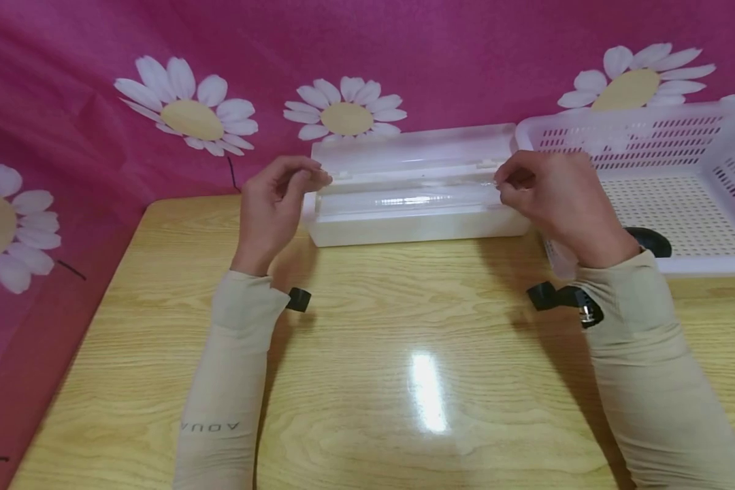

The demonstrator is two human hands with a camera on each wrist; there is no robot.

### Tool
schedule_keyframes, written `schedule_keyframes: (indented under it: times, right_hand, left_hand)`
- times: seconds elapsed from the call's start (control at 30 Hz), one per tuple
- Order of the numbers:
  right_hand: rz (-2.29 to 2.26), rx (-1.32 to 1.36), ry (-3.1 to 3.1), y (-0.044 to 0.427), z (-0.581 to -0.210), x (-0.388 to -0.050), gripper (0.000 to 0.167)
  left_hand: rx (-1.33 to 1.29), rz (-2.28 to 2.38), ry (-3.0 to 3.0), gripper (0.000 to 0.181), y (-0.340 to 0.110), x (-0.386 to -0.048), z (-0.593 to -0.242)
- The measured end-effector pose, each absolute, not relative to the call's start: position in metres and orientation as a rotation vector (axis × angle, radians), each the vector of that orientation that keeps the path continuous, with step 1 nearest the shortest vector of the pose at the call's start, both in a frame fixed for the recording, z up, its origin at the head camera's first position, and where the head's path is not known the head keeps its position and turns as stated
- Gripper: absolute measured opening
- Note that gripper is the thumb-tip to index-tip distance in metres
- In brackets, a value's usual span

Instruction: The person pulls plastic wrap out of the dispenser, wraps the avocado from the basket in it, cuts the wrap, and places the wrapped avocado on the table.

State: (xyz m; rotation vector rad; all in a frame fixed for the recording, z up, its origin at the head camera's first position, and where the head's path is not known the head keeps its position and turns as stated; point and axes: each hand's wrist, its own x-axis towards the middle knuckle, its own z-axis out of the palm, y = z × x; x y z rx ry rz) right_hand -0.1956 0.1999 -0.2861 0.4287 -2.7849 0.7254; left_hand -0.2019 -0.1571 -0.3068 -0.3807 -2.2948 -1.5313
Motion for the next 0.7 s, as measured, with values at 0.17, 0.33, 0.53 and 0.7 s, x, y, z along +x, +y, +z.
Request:
schedule_keyframes:
  times: [0.17,0.33,0.53,0.7]
  right_hand:
    - [0.745,0.456,-2.755,0.206,-0.282,-0.192,0.013]
    - [0.694,0.556,-2.703,0.207,-0.282,-0.193,0.017]
    - [0.720,0.555,-2.648,0.206,-0.281,-0.191,0.017]
    - [0.755,0.480,-2.562,0.203,-0.277,-0.188,0.019]
  left_hand:
    - [-0.386,-1.541,-2.254,0.023,-0.156,-0.199,-0.302]
    - [-0.416,-1.556,-2.214,0.022,-0.155,-0.197,-0.299]
    - [-0.412,-1.520,-2.192,0.019,-0.156,-0.191,-0.292]
    - [-0.455,-1.488,-2.129,0.018,-0.155,-0.185,-0.282]
